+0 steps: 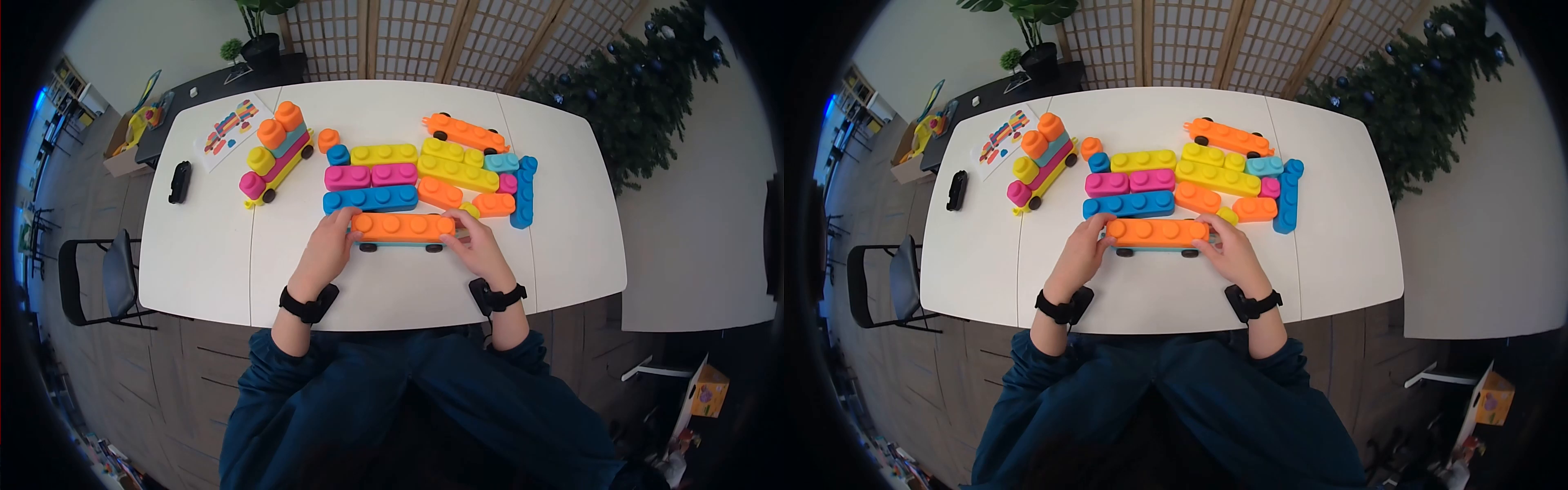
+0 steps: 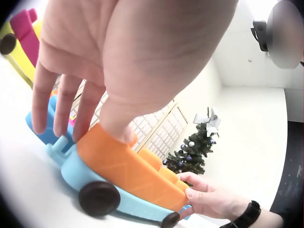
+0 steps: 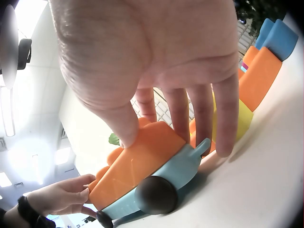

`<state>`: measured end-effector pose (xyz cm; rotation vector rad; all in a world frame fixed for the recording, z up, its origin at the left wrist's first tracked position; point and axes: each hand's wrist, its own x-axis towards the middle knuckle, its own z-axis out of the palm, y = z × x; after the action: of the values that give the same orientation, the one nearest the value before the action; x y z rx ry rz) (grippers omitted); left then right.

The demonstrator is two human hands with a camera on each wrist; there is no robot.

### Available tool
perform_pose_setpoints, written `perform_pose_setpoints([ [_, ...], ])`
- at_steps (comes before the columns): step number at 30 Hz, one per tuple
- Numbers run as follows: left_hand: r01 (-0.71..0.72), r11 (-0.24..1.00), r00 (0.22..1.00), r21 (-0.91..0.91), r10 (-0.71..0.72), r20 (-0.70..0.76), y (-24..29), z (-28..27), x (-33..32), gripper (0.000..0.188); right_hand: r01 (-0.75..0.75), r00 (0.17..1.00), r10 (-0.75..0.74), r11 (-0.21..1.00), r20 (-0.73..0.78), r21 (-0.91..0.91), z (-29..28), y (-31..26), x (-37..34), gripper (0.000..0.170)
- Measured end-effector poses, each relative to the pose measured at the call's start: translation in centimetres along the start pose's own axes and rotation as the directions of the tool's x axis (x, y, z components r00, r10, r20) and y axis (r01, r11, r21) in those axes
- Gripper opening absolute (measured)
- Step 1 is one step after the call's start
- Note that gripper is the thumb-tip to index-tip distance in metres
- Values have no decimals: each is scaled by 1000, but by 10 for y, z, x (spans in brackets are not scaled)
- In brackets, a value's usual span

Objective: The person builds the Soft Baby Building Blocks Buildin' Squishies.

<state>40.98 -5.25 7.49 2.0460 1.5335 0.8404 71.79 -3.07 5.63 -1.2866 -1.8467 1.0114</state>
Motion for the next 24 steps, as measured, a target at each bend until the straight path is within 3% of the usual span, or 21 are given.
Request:
perform_pose_setpoints([
  [4,-69,996,997,55,67,35,-2,-26,25,30,24,1000,-24,999,-3,-35,0,4,1,46],
  [6,21,998,992,51,-14,-123,-7,-36,47,26,30,1000,-30,999,-9,-27,1,2,1,45],
  [9,83,991,971,105,-56,-234,-37,-41,89,27,32,999,-32,999,-12,-30,1,0,-1,45],
  [14,91,970,985,226,-55,-163,-75,-30,122,33,47,999,-48,998,-10,-52,1,2,0,44],
  [19,128,939,989,319,-98,-109,-78,-28,128,35,21,1000,-21,999,-15,-33,2,1,-1,44],
  [22,102,934,991,344,-65,-116,-70,-30,125,35,3,1000,-3,1000,-3,-21,1,0,0,44],
  [24,25,939,963,342,70,-261,-61,-34,120,33,16,1000,-16,999,-1,-41,0,0,0,44],
])
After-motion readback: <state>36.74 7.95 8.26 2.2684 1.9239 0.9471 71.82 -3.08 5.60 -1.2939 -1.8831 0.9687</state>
